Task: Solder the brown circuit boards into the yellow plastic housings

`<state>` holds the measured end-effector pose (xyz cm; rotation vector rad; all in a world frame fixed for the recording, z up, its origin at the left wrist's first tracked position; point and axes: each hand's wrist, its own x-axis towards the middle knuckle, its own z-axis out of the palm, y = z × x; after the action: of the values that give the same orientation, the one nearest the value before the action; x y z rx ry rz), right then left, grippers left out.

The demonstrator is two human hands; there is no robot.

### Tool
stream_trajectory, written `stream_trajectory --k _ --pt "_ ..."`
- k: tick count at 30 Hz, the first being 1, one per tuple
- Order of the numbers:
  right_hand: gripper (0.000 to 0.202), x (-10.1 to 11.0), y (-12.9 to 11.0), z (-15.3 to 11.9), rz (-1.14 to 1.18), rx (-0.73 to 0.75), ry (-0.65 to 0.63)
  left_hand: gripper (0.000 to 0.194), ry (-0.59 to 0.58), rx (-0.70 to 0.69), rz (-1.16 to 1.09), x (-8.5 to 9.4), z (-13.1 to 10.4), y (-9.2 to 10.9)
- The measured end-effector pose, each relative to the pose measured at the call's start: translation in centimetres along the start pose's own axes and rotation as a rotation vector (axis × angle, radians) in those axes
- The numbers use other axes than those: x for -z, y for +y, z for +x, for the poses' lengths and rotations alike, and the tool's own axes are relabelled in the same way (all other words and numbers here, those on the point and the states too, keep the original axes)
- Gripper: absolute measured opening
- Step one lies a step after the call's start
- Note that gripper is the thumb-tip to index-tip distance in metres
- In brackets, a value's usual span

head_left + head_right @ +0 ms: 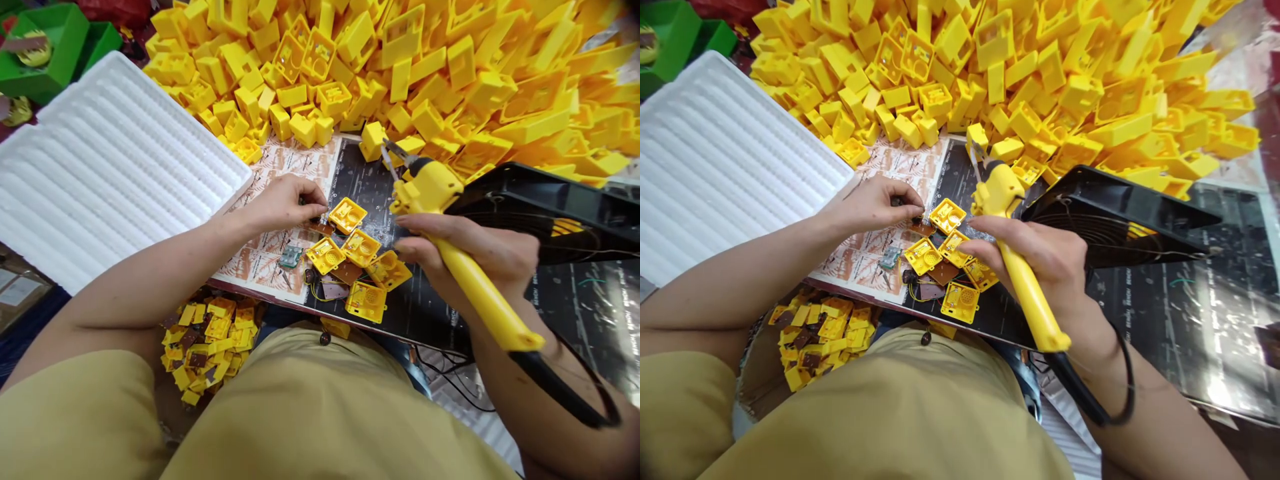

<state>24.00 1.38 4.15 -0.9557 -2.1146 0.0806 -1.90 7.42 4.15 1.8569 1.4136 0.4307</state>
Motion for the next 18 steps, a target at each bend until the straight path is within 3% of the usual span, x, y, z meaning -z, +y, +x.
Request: stream_trajectory --k 3,6,9,18 --pt "0.053 1.9 -0.4 -1.4 -0.140 -0.013 0.029 0.013 0.014 -0.032 0.065 -0.7 0.4 0.1" --pt "0.053 2.7 -0.4 -2.8 -0.206 -0.099 0.058 0.013 0.013 -0.030 0.137 -0.9 0.7 0.0" --pt "0.055 2.6 -0.2 -3.7 -0.114 -0.114 0.045 0.012 -0.010 -0.028 0.206 -0.9 0.9 0.2" --pt "0.018 1.4 -0.2 -2.7 0.022 -0.089 0.007 0.009 -0.039 -0.028 0.241 -0.9 1.4 0.9"
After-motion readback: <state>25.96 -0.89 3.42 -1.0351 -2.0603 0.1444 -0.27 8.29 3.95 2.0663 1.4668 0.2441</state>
